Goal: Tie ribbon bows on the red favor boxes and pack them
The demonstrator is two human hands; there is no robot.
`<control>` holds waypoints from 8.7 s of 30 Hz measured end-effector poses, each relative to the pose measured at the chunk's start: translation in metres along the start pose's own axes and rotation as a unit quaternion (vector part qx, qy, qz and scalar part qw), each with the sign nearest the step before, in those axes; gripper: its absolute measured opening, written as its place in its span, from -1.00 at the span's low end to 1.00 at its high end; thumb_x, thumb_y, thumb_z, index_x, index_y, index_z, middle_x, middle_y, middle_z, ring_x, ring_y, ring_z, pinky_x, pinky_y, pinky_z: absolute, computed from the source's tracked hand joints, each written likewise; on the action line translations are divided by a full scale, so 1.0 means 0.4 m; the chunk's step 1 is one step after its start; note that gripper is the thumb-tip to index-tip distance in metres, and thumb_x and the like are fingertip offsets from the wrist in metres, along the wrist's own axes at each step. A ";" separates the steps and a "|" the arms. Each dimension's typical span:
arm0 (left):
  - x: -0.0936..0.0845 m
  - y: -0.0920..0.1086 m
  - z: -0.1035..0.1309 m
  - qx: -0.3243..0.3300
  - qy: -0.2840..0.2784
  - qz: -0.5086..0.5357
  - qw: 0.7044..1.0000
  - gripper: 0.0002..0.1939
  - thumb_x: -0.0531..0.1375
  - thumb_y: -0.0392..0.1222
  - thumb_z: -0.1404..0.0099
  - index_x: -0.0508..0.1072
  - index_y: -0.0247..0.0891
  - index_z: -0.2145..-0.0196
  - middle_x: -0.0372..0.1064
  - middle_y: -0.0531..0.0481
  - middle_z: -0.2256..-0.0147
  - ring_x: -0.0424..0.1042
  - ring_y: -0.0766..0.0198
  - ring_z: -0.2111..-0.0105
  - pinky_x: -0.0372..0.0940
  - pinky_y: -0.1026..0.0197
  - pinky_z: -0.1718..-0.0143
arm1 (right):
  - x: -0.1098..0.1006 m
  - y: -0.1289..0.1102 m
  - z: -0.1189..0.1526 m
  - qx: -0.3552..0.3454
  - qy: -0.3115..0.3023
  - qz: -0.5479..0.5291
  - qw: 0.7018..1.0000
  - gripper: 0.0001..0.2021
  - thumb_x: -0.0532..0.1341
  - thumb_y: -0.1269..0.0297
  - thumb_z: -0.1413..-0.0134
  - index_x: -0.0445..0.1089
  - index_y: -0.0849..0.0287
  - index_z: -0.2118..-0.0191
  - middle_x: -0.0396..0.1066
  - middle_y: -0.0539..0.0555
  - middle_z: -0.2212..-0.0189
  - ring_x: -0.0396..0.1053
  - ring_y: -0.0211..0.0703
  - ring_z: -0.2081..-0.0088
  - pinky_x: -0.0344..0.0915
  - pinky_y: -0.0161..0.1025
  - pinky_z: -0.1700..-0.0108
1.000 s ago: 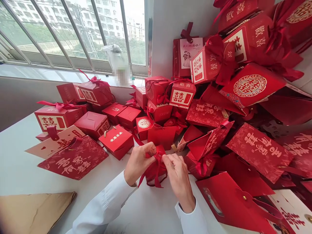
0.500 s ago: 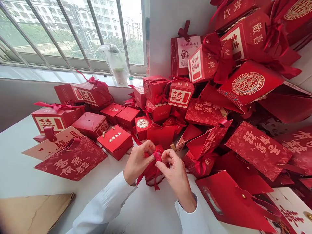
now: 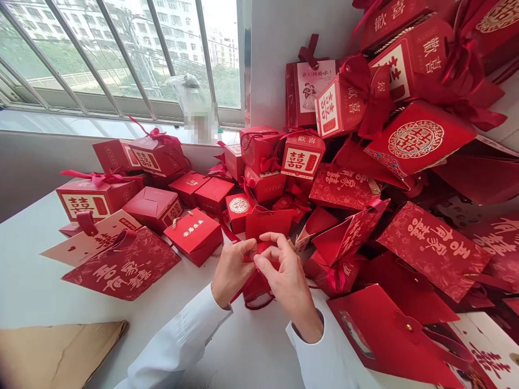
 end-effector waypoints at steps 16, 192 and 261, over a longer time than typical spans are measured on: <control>-0.027 -0.017 -0.013 -0.017 -0.102 0.124 0.987 -0.89 0.16 -0.23 -0.14 0.30 -0.27 0.48 0.31 0.13 0.57 0.24 0.40 0.54 0.12 0.38 0.50 | -0.033 0.013 -0.016 0.027 -0.024 0.256 0.966 -0.74 0.16 0.27 0.04 0.37 0.10 0.16 0.45 -0.05 0.53 0.28 -0.24 0.56 0.12 -0.32 0.50; -0.042 -0.014 -0.015 0.012 -0.176 0.018 0.984 -0.78 0.13 -0.20 -0.25 0.33 -0.22 0.12 0.35 0.08 0.43 0.28 0.29 0.42 0.09 0.30 0.43 | -0.024 0.055 -0.017 -0.004 -0.016 0.151 0.988 -0.65 0.20 0.24 -0.03 0.25 0.10 0.02 0.47 -0.03 0.40 0.39 -0.19 0.36 0.30 -0.29 0.30; -0.050 -0.031 -0.024 -0.041 -0.182 0.116 0.976 -0.60 0.12 -0.40 -0.02 0.26 -0.25 0.13 0.39 0.15 0.51 0.22 0.44 0.60 0.15 0.39 0.53 | -0.035 0.047 -0.013 -0.026 0.033 0.208 0.977 -0.84 0.18 0.17 -0.07 0.45 0.11 0.31 0.46 -0.03 0.45 0.36 -0.23 0.43 0.26 -0.36 0.36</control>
Point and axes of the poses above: each hand's wrist, its own z-axis away from the middle knuckle, its own x-axis out of the palm, y = z × x, the point moved 3 cm from there along -z, towards the middle knuckle
